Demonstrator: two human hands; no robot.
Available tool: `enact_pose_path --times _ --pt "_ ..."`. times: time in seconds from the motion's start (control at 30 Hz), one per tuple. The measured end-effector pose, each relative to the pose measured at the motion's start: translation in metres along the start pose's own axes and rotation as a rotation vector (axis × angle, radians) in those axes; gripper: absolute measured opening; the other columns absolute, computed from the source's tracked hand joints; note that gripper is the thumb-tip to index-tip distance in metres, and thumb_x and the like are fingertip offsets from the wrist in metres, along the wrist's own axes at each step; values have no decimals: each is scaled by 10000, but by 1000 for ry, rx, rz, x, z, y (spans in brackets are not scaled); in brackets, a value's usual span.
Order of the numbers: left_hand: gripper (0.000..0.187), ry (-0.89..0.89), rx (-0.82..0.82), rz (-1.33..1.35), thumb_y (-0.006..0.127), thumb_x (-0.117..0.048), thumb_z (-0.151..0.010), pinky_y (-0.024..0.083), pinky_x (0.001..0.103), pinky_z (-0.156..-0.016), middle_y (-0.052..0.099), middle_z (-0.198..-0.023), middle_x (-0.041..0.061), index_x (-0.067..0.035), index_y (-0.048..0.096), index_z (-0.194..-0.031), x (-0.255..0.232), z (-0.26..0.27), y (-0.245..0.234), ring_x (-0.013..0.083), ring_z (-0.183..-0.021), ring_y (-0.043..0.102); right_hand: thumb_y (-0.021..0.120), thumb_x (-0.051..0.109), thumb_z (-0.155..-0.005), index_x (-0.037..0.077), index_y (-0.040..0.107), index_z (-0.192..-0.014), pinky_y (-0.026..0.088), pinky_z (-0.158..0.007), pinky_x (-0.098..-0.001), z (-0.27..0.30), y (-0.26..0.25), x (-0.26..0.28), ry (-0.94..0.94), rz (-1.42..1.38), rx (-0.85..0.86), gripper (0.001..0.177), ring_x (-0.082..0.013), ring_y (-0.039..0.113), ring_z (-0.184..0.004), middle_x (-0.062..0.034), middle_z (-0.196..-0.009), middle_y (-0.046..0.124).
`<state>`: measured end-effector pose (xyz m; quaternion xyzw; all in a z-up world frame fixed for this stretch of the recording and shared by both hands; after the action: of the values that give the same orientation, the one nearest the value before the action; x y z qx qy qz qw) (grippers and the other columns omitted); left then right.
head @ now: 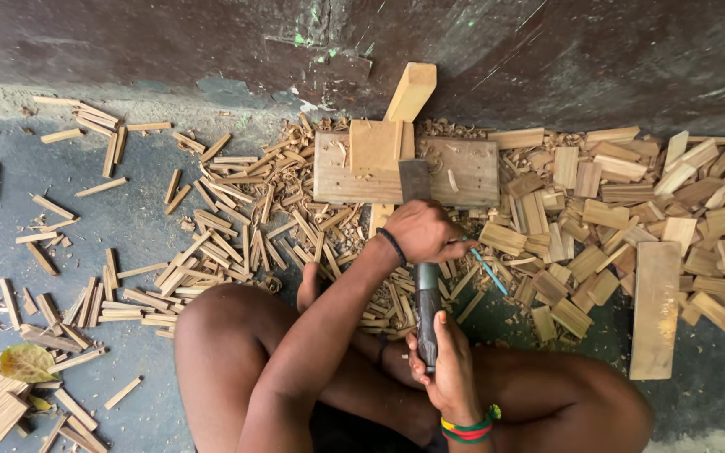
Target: The person sits on the floor and carves a small wooden block using a chisel and a mallet. They repeatedly strike the chisel to shape the wood, creating wood shavings that accumulate around the work area.
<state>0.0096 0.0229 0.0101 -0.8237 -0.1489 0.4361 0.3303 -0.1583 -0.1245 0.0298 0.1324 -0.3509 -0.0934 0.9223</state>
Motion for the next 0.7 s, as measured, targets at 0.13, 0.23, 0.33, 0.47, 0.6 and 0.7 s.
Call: enact_pose_path --times 0.13,0.23,0.33,0.47,0.6,0.7 --pt "424 4 13 -14 676 -460 -941 528 421 -491 659 -540 102 -137 780 -686 3 2 3 286 -451 633 461 482 -1013 97 531 -1157 306 -332 -228 -1 -1 -2 34 -12 -7 417 -119 473 -417 -96 -713 588" --pt "414 7 16 -4 670 -451 -947 528 420 -496 667 -555 100 -140 787 -699 3 3 4 288 -466 640 459 489 -1018 89 537 -1159 311 -334 -226 0 -1 -1 7 -18 16 432 -115 472 -420 -95 -720 592" --pt "381 5 -7 5 669 -451 -937 528 422 -498 674 -565 100 -153 808 -744 4 3 1 291 -474 644 461 493 -1021 84 532 -1144 314 -334 -229 0 -1 -1 10 -23 24 433 -118 477 -425 -99 -724 595" --pt "350 -27 -24 11 673 -458 -924 539 419 -522 693 -594 97 -174 825 -786 4 5 -2 287 -510 665 466 495 -1012 93 531 -1135 309 -329 -225 -4 -3 -1 28 3 14 426 -123 481 -420 -99 -713 596" --pt "339 -165 49 58 668 -472 -923 560 421 -561 719 -625 96 -197 830 -806 6 6 0 283 -523 684 480 490 -1014 87 531 -1121 309 -327 -223 -6 -2 -2 33 27 3 420 -122 483 -425 -99 -706 592" --pt "317 -135 10 77 662 -467 -916 571 425 -576 732 -665 103 -210 837 -858 9 4 -5 288 -552 695 491 487 -1010 98 527 -1106 303 -327 -218 -6 4 0 45 49 -7 402 -119 479 -427 -91 -702 584"
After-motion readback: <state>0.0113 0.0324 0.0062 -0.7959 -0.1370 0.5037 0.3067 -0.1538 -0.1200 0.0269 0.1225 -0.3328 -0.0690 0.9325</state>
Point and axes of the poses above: each hand's wrist, its own z-axis away from the middle knuckle, its own y-axis out of the palm, x = y × z, the point moved 2 cm from there along -z, towards the middle knuckle
